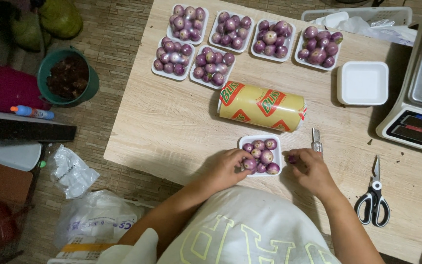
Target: The person places shallots into plastic trays, wraps the trays with plastic film using a sliding cutter, and weighs the finished packages on a digital scale.
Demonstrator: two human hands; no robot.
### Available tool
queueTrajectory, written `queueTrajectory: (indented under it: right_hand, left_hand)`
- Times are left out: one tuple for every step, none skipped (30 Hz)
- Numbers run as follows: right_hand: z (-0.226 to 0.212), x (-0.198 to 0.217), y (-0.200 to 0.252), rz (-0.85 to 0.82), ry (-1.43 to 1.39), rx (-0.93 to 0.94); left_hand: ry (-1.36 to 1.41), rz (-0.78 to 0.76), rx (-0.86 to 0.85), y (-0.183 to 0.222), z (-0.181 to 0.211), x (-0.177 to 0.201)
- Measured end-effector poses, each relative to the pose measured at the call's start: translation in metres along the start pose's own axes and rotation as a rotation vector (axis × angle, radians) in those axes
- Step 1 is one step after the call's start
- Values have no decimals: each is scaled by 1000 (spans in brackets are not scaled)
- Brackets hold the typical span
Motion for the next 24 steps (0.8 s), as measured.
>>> queueTrajectory:
  right_hand:
    - [10,-9,1,20,-14,23]
    - [20,-18,2,41,-29,46]
    - [24,-21,2,42,-31,45]
    - [28,-23,3,96,-39,32]
    - [32,-26,4,148,-48,17]
    - [34,-28,7,148,-50,14]
    - [35,-29,6,203,-176,-20]
    - [37,-31,6,257,-303,-54]
    - [35,-31,4,257,-303,-56]
    - [34,-31,3,275,-383,-28]
    - [33,-30,1,294,-462,0]
    - [34,-32,1,295,-461,-3]
    - [34,-34,-1,279,-477,25]
    - [33,-36,-4,263,-492,54]
    - [27,-37,-4,261,-493,55]
    - [22,-38,-5,249,-519,60]
    - [16,-39,-4,236,-544,62]
    - [18,-41,-3,233,-544,62]
    - [19,-42,-4,232,-542,62]
    - [20,-43,-5,232,-541,62]
    - [18,-42,-3,231,-541,61]
    - [16,-40,-1,234,-581,67]
    - [13,-39,0,237,-623,74]
    - [12,-43,0,236,-623,75]
  left_hand:
    - [34,-35,-57,-4,8,-1]
    - [68,-70,-113,-8,15,-3]
    - [66,-72,-114,-10,-1,-11]
    - [-48,-116,-184,-12,-16,-20]
    - [-162,-162,-252,-12,-31,-29]
    - [-161,-165,-252,-11,-35,-34]
    - [-173,-193,-273,-12,-40,-39]
    - [-184,-222,-294,-13,-44,-43]
    - [-183,-224,-294,-13,-45,-44]
    - [-217,-227,-299,-13,-46,-45]
    - [-251,-229,-304,-14,-47,-47]
    - [-249,-232,-305,-13,-48,-47]
    - [-254,-250,-301,-12,-49,-46]
    - [-260,-269,-296,-12,-51,-45]
    - [-261,-267,-294,-12,-42,-37]
    - [-236,-240,-265,-12,-33,-29]
    - [-209,-213,-235,-12,-24,-22]
    - [-208,-212,-232,-8,-32,-20]
    - [-237,-166,-201,-5,-40,-17]
    - [-266,-120,-171,-2,-48,-14]
    - [-266,-120,-169,3,-52,-13]
    - [-267,-151,-156,7,-56,-12]
    - [-269,-182,-142,12,-61,-11]
    - [-270,-181,-141,13,-60,-12]
Point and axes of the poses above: each hand's wrist, its own y-axis away from the middle knuckle, its own x-axis out of the back of the hand, z = x × y, the point moved 1 cm from there along -y, towards the middle knuckle, and after that the axes turned 7 degrees about y, right-handed, at the moved point
